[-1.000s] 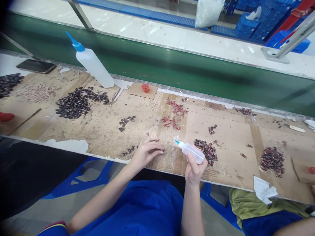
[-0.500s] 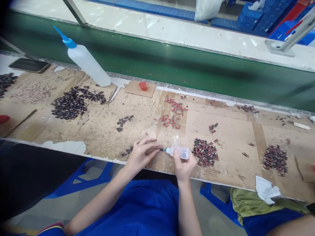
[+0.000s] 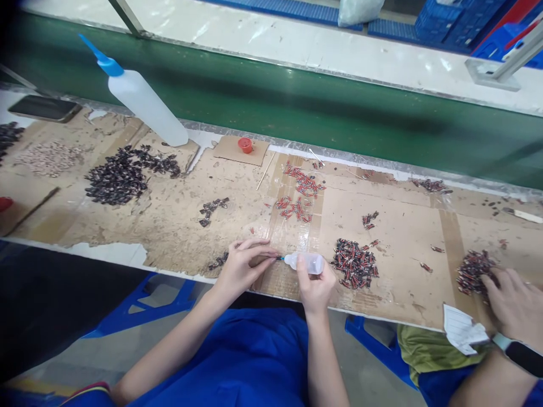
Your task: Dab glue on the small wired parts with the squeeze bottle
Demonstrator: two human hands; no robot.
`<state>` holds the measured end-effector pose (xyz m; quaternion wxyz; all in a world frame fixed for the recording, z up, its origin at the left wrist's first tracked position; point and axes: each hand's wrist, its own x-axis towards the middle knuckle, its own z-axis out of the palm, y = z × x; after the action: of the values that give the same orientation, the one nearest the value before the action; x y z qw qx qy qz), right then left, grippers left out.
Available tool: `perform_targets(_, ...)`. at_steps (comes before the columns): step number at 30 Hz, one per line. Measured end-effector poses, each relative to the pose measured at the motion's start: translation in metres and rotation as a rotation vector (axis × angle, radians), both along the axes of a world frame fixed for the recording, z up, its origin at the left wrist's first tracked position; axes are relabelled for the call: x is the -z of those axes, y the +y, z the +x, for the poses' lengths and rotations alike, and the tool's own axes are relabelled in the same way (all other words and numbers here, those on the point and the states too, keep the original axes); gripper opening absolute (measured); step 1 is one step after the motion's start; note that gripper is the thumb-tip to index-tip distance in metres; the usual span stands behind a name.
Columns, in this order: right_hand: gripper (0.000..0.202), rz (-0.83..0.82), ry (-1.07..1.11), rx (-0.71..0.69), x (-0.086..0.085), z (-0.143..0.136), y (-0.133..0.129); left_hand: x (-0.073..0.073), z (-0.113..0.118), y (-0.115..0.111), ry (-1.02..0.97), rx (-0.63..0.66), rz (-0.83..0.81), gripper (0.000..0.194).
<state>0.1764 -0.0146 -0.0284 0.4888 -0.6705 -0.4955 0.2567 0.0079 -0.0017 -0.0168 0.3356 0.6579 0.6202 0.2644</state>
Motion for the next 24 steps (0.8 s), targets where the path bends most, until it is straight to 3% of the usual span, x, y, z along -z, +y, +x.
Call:
perform_targets(8, 0.034, 0.023, 0.089, 0.076, -0.0029, -0.0002, -0.0023, 0.004, -0.0005, -0.0008, 0.029, -0.004, 0.044, 0.016)
perform_targets(18, 0.034, 0.0, 0.066, 0.004, -0.005, -0.0016, 0.0018, 0.006, -0.001, -0.0015, 0.046, -0.005, 0.094, 0.014)
perform_targets(24, 0.03, 0.05, 0.224, 0.136, 0.0022, 0.001, -0.0007, 0.0096, -0.0011, -0.0015, 0.033, -0.007, 0.098, 0.015)
